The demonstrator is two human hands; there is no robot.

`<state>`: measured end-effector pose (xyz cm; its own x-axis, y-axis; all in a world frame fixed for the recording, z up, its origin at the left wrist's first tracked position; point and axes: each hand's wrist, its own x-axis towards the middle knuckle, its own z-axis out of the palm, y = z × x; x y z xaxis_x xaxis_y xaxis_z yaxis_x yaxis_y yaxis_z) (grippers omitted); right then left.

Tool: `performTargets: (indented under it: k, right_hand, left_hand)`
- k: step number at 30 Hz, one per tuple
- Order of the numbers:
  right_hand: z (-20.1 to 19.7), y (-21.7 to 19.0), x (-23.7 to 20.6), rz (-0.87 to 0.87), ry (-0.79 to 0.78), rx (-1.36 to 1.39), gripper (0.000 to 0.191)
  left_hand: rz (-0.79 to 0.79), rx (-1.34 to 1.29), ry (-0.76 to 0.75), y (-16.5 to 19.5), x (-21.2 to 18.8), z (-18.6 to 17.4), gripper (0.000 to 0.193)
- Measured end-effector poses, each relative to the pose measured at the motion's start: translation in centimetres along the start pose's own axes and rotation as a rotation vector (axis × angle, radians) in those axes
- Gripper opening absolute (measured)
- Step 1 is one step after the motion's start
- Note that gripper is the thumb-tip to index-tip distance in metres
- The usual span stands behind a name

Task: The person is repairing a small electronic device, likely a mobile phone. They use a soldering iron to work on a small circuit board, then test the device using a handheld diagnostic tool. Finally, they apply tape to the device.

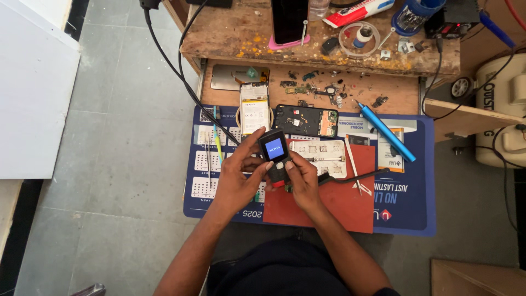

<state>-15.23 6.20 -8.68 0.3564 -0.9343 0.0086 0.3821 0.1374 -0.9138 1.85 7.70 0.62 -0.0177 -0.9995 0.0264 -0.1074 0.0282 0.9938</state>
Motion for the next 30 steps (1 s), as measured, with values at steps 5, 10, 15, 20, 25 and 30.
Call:
performTargets:
  k: [5, 10, 15, 20, 25, 30]
  right_hand:
    - [-0.1, 0.0, -0.1, 0.016, 0.017, -0.022, 0.041]
    - [-0.5, 0.5, -0.2, 0.002, -0.004, -0.013, 0.041]
    - [-0.9, 0.5, -0.3, 0.026, -0.051, 0.067, 0.041]
    - [-0.5, -0.3, -0.4, 0.127, -0.085, 0.104, 0.059]
    - [-0.3, -0.7, -0.5, -0.040, -0.111, -0.234, 0.093]
    - [-0.8, -0.4, -0.6, -0.014, -0.147, 0.064, 0.086]
  left_hand:
    - [-0.019, -0.008, 0.004, 0.2, 0.0, 0.1, 0.071]
    - [-0.027, 0.006, 0.008, 0.3, -0.1, 0.1, 0.071]
    - [-0.006, 0.011, 0.013, -0.1, -0.2, 0.2, 0.070]
    - [0.035, 0.009, 0.114, -1.0, -0.2, 0.0, 0.066]
    - [0.016, -0.158, 0.249, -1.7, -0.2, -0.3, 0.064]
    - [0.023, -0.374, 0.152, -1.7, 0.1, -0.6, 0.072]
